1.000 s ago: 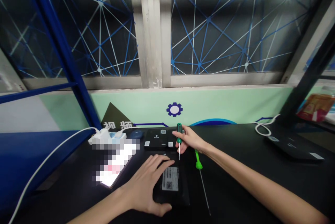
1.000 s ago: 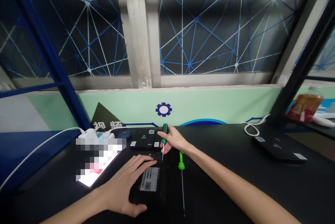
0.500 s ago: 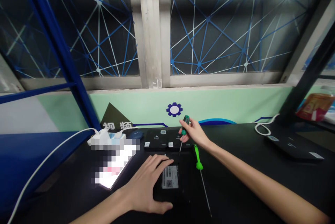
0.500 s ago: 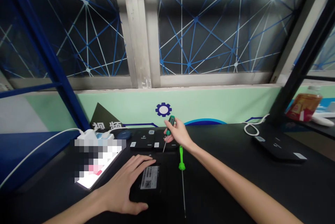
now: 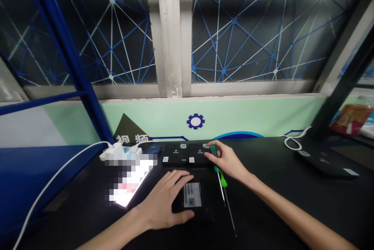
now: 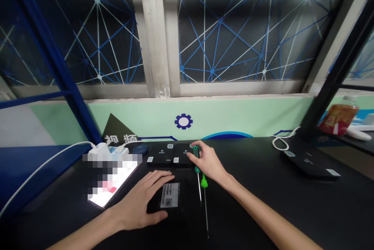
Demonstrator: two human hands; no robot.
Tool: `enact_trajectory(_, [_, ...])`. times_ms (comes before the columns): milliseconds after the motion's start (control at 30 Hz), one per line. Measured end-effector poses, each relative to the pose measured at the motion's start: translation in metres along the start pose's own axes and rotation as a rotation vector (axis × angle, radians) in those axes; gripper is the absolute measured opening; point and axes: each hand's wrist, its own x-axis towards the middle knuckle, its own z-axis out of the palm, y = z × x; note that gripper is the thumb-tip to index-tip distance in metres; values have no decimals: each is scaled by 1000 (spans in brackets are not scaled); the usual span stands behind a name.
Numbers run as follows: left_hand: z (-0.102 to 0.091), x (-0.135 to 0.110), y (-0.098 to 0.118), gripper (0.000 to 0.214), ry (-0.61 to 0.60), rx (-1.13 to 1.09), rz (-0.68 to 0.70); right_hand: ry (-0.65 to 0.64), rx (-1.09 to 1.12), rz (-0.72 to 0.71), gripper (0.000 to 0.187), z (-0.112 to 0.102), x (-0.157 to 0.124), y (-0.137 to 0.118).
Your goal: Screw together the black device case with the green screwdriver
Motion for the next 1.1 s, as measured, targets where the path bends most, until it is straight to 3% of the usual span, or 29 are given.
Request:
enact_trajectory(133, [-1, 4, 2, 37, 177, 26, -16, -46, -208, -69, 15, 7, -12, -4])
enact_trajectory(300, [-1, 7, 1, 19, 278, 68, -113, -53, -510, -48, 12, 18, -23, -5])
enact_trajectory(400, [-2, 7, -2, 11, 268, 120, -225, -49, -623, -42, 13, 21, -24, -6])
enact_trajectory(500, [-1, 8, -6, 24, 217, 197, -327, -61, -686, -58, 16, 22, -25, -7])
enact_trajectory(633, [2, 8, -13, 35, 129, 221, -360, -78, -738, -90, 16, 24, -27, -7])
enact_trajectory(833, [-3, 10, -15, 29, 63, 135, -400, -79, -710, -169, 14, 25, -28, -2])
enact_trajectory(967, [-6, 13, -17, 27, 61, 140, -421, -76, -611, -378, 18, 17, -30, -11])
enact_trajectory(1100, [-4, 13, -25, 25, 62, 187, -425, -246, -494, -592, 31, 10, -35, -24])
